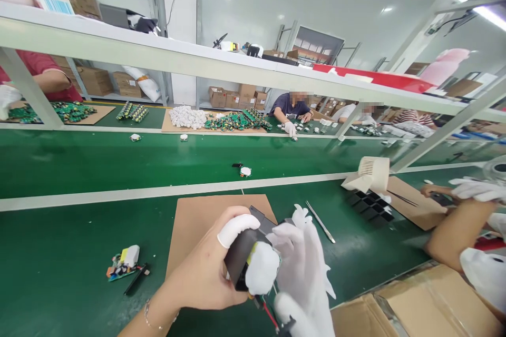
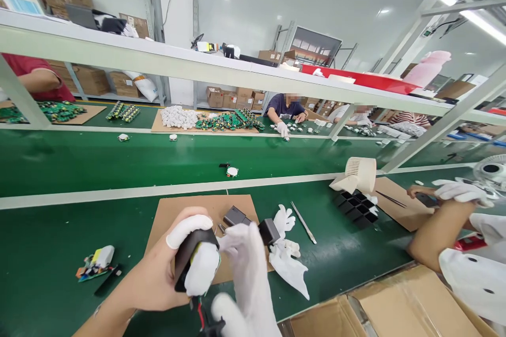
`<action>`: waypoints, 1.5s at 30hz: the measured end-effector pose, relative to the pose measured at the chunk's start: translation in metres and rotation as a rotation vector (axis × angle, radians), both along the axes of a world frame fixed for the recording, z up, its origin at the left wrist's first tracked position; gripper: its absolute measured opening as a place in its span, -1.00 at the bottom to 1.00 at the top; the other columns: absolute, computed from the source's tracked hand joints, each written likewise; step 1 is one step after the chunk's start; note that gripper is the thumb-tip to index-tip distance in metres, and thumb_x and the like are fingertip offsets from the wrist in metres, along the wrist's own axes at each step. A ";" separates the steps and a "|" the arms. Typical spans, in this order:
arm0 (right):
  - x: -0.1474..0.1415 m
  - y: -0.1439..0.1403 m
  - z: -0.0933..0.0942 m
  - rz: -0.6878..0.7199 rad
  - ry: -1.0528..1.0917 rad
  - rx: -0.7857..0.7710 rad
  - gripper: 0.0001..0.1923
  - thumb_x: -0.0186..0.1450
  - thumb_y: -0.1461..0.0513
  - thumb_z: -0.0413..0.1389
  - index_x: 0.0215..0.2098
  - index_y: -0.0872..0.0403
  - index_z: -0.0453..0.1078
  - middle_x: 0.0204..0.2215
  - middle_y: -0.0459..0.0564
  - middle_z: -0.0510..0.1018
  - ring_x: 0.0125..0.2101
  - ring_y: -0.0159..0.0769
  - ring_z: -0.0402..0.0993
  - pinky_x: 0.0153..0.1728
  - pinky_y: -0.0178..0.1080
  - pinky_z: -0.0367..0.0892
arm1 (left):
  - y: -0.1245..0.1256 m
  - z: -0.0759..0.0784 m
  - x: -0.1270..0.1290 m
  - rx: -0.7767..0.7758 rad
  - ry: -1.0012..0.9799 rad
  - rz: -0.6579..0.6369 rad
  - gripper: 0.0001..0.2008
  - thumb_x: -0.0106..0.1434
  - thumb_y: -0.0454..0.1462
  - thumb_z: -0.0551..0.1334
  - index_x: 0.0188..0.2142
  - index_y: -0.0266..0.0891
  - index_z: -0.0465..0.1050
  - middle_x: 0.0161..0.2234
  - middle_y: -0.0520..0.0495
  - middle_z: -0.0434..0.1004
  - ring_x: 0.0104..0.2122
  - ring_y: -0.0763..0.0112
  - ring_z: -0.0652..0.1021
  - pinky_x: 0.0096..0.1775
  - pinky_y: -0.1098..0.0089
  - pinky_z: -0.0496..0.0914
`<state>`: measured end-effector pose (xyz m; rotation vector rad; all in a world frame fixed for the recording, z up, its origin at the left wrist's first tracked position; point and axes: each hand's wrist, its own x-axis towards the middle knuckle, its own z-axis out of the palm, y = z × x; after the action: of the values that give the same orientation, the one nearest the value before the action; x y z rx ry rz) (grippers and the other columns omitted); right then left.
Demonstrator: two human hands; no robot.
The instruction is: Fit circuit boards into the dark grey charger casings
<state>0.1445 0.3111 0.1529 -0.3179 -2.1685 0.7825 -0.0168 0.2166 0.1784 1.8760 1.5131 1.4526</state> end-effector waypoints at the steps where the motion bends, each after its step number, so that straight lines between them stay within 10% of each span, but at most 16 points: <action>1: -0.005 -0.001 0.007 0.032 0.025 -0.108 -0.16 0.27 -0.05 0.07 0.36 -0.06 -0.23 0.11 0.17 0.34 -0.02 -0.06 0.45 -0.07 -0.02 0.43 | 0.001 -0.001 -0.001 -0.008 0.009 0.005 -0.14 -0.09 -0.45 0.33 0.13 0.05 -0.01 0.12 -0.10 0.10 0.09 0.14 0.29 0.05 0.22 0.29; 9: -0.033 -0.003 0.027 0.254 0.057 -0.551 -0.39 0.24 -0.14 0.03 0.11 0.01 0.26 -0.40 -0.02 0.51 -0.40 -0.19 0.50 -0.27 -0.11 0.47 | 0.008 -0.002 -0.001 -0.018 0.118 0.048 -0.15 -0.17 -0.54 0.28 0.08 0.00 0.03 0.09 -0.11 0.19 0.09 0.10 0.25 0.06 0.10 0.26; 15: -0.035 0.002 0.005 0.225 0.074 -0.705 -0.45 0.24 -0.07 0.06 0.09 0.04 0.24 -0.34 0.01 0.52 -0.36 -0.20 0.51 -0.28 -0.16 0.47 | 0.003 -0.004 -0.008 -0.059 0.141 0.058 -0.25 0.06 -0.33 0.36 0.19 0.04 0.10 0.09 -0.13 0.32 0.04 0.09 0.34 0.08 0.06 0.22; 23: -0.022 0.034 -0.050 0.253 0.113 -0.775 -0.25 0.30 -0.24 -0.27 0.25 0.03 0.09 -0.20 0.14 0.58 -0.45 -0.17 0.56 -0.24 -0.02 0.46 | 0.008 -0.013 -0.006 -0.060 -1.372 -0.024 -0.38 0.08 0.11 0.31 0.00 -0.23 0.39 -0.11 -0.16 0.53 -0.14 0.21 0.57 -0.18 0.41 0.47; 31: -0.012 0.016 -0.129 0.019 -0.084 -0.776 -0.38 0.35 -0.16 -0.21 0.17 0.05 0.17 -0.16 0.11 0.56 -0.32 -0.19 0.54 -0.11 -0.04 0.43 | 0.008 0.000 0.001 -0.152 -1.739 -0.173 -0.48 0.06 0.02 0.38 -0.12 -0.30 0.46 -0.20 -0.07 0.54 -0.20 0.38 0.58 -0.27 0.60 0.45; 37: -0.002 0.004 -0.135 -0.078 -0.299 -0.543 -0.50 0.38 -0.06 -0.13 0.16 0.00 0.19 -0.07 0.09 0.52 -0.09 -0.17 0.48 0.04 -0.06 0.35 | -0.011 -0.020 -0.025 -0.117 -1.086 0.218 -0.34 -0.03 -0.02 0.45 0.01 -0.20 0.32 -0.18 -0.07 0.49 -0.23 0.32 0.55 -0.18 0.41 0.43; 42: 0.005 0.005 -0.150 -0.067 -0.317 -0.401 -0.58 0.38 0.00 -0.09 0.12 -0.03 0.24 -0.06 0.05 0.52 -0.04 -0.16 0.47 0.03 -0.04 0.38 | -0.058 0.001 -0.119 -0.119 -0.102 0.758 -0.41 0.03 -0.14 0.41 0.01 -0.22 0.25 -0.13 -0.10 0.44 -0.20 0.26 0.51 -0.09 0.29 0.40; 45: 0.006 0.004 -0.150 -0.075 -0.310 -0.469 -0.57 0.39 -0.02 -0.13 0.12 -0.06 0.23 -0.05 0.02 0.51 -0.03 -0.16 0.46 0.07 -0.01 0.35 | -0.087 -0.012 -0.166 -0.091 0.121 1.013 -0.26 0.02 -0.11 0.38 0.13 -0.18 0.10 0.07 -0.15 0.33 -0.04 0.21 0.46 0.03 0.28 0.34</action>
<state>0.1501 0.3153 0.0024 -0.7993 -2.2159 1.2657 -0.1829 0.1299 0.1662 1.1435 2.7429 1.5581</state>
